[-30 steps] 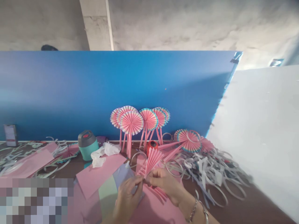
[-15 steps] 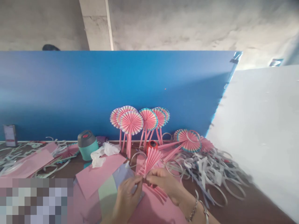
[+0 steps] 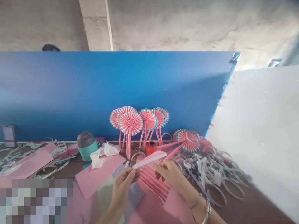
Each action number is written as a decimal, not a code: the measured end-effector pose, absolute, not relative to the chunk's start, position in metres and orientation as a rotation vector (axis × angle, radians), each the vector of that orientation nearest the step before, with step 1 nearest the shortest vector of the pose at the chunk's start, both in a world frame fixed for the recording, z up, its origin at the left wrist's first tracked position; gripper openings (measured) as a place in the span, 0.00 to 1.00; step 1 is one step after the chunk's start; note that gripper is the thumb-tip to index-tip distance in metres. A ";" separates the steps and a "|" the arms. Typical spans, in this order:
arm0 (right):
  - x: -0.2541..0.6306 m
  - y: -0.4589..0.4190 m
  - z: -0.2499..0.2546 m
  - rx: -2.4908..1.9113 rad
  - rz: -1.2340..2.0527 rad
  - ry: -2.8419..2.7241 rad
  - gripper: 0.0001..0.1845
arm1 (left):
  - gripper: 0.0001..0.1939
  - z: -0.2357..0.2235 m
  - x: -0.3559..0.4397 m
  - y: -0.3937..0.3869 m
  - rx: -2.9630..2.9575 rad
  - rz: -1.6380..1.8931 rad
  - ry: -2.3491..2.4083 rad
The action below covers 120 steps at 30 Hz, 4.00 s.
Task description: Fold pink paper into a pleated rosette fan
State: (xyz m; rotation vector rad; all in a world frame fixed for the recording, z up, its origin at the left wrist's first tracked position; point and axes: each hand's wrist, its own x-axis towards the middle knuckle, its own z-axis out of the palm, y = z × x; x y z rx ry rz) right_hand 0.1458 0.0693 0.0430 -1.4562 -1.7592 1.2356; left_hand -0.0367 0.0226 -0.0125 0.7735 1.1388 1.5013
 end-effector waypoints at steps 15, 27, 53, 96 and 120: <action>0.151 0.091 0.026 -0.919 1.540 -0.734 0.20 | 0.20 -0.006 -0.034 0.024 0.518 1.346 0.959; 0.126 0.054 0.034 -1.196 1.485 -1.649 0.12 | 0.24 -0.001 -0.029 0.017 0.972 1.249 1.073; 0.130 0.059 0.038 -1.170 1.899 -1.417 0.15 | 0.28 0.000 -0.030 0.020 0.995 1.062 1.087; 0.147 0.056 0.060 -1.003 1.158 -1.538 0.19 | 0.17 0.070 -0.002 0.033 2.020 1.130 1.398; 0.134 0.056 0.059 -1.103 1.222 -1.486 0.19 | 0.14 0.060 -0.015 0.042 2.275 0.826 1.402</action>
